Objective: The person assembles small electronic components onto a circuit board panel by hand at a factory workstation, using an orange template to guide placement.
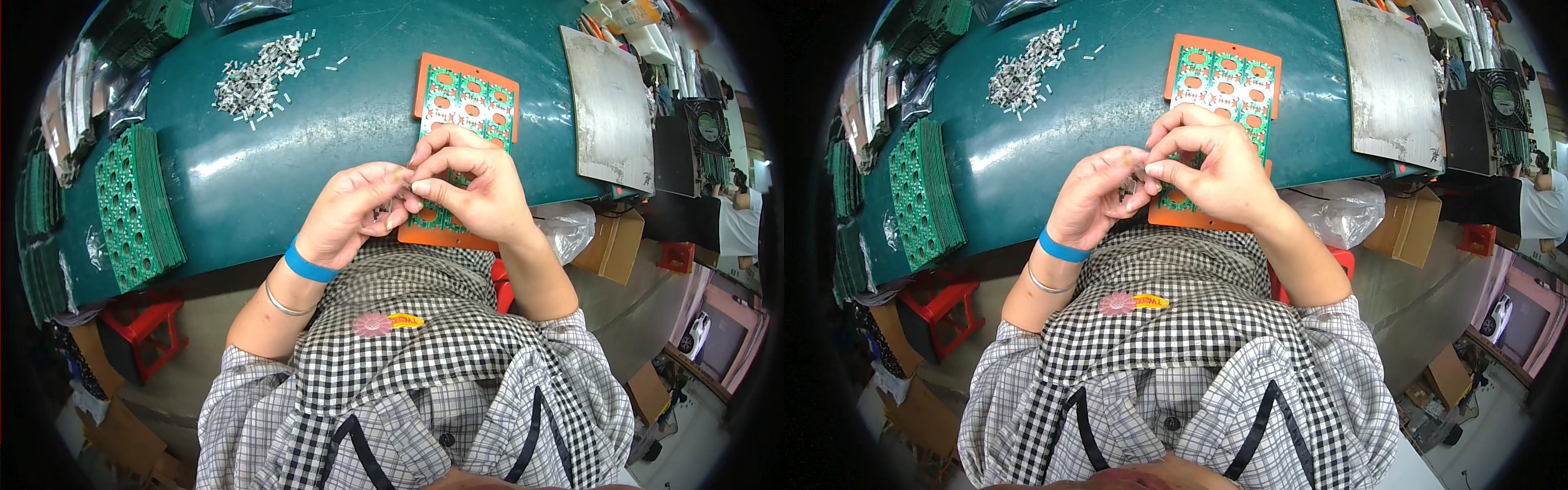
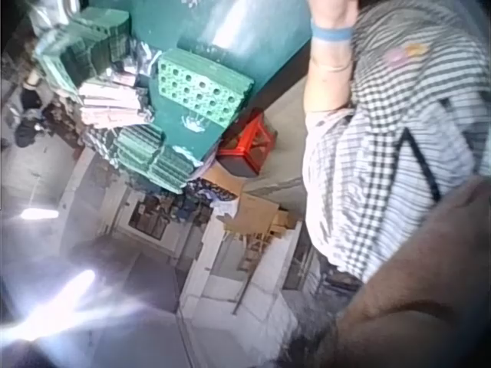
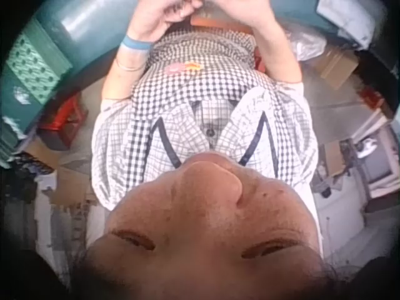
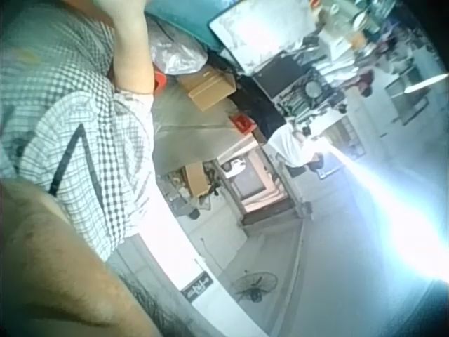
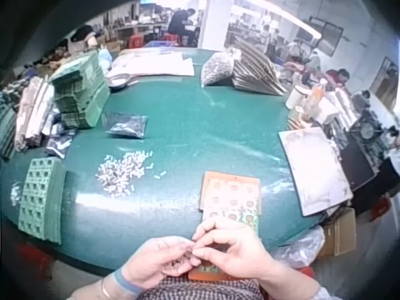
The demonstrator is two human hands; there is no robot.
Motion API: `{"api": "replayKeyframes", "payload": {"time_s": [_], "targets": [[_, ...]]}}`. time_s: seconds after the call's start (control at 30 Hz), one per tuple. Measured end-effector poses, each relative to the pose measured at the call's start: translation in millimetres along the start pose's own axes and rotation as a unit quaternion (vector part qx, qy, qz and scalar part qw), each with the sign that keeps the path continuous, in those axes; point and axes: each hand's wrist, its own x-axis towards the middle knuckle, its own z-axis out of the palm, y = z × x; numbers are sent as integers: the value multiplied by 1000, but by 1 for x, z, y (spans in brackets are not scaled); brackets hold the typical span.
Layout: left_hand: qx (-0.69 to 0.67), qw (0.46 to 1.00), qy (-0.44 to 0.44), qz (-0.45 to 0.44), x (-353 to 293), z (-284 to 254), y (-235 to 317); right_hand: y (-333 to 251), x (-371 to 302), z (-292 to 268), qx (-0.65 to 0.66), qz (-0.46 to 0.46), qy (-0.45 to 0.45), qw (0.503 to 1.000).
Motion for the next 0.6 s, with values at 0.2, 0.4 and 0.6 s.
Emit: {"api": "replayKeyframes", "payload": {"time_s": [0.2,0.4,0.6], "targets": [[61,998,15,10,0,-4,-6,-2,-5,0,28,32,11,999],[94,995,18,23,-1,5,-7,2,-7,5,104,58,74,990],[133,989,53,41,0,8,-11,6,-8,6,156,101,50,981]]}}
